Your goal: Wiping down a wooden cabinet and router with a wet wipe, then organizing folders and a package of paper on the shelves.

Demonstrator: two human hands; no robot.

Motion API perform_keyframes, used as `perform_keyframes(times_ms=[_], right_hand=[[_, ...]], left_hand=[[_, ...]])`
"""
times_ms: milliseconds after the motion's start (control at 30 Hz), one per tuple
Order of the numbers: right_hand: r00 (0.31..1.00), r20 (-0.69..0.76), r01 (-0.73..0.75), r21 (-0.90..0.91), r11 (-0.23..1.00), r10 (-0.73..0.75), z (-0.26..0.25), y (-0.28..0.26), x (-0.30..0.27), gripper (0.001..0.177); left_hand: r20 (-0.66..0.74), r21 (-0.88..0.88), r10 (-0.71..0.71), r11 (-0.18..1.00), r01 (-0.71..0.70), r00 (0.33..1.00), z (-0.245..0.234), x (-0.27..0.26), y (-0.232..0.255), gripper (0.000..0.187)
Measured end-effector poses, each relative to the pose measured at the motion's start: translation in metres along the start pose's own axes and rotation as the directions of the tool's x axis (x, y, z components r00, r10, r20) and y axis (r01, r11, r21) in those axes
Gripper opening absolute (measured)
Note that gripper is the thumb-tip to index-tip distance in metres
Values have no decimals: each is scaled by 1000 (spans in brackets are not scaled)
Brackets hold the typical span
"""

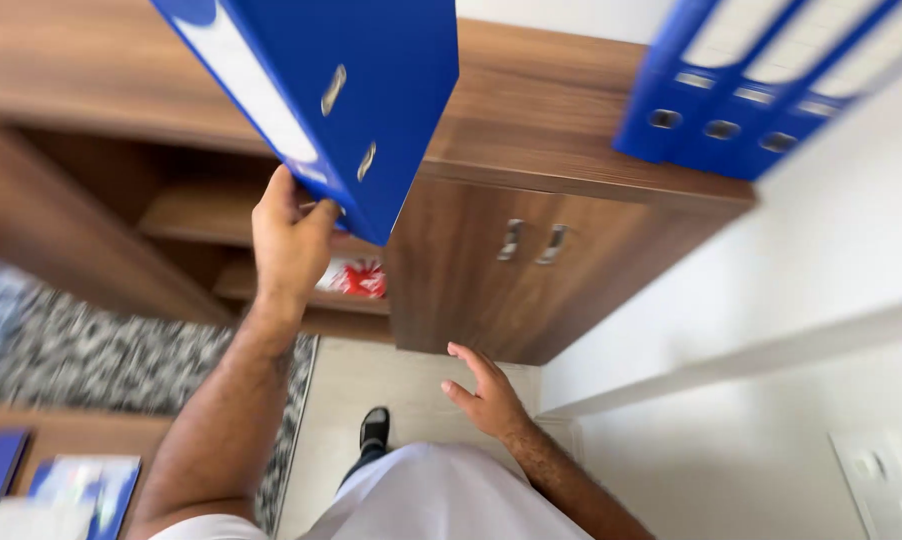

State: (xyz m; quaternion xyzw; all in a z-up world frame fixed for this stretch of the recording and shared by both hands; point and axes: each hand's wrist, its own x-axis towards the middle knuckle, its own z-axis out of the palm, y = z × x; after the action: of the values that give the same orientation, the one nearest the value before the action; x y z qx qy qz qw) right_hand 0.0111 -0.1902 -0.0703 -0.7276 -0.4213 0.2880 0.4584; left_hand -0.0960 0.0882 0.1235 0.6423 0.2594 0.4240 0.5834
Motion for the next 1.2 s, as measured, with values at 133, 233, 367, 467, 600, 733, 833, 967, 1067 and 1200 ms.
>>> perform_keyframes(times_ms=[133,233,367,467,600,733,833,967,1067,1200], right_hand=[[984,-179,14,-69,998,-26,-15,21,-18,60],[965,-252,-78,-15,997,72,-23,17,-36,61],[932,-321,-171,12,985,166,-27,21,-48,59],[915,-385,-132,-11,991,118,-29,33,-53,59],[900,-405,-177,0,984,162,-32,34,-58,58],[891,-429,-161,14,987,151,-35,41,-59,58],[890,-431,-160,10,987,148,-34,39,-58,58],[902,-398,-181,-1,983,166,-36,43,-55,58],[915,-371,-173,-2,985,160,-33,42,-52,58],[925,-364,-118,8,993,113,-34,50,-49,57]], left_hand=[[32,92,40,995,-43,999,86,60,5,32],[12,312,111,944,-109,994,148,85,2,31],[22,423,148,895,-143,989,226,109,-10,34],[64,467,114,874,-131,991,272,116,-25,32],[55,495,85,863,-101,995,313,112,-44,27],[142,506,145,840,-198,979,330,107,-44,39],[211,457,93,871,-182,973,337,110,-49,51],[371,365,0,920,-146,929,337,116,-54,90],[480,318,-35,938,-136,876,330,114,-50,112],[503,302,-27,942,-146,864,313,112,-61,112]])
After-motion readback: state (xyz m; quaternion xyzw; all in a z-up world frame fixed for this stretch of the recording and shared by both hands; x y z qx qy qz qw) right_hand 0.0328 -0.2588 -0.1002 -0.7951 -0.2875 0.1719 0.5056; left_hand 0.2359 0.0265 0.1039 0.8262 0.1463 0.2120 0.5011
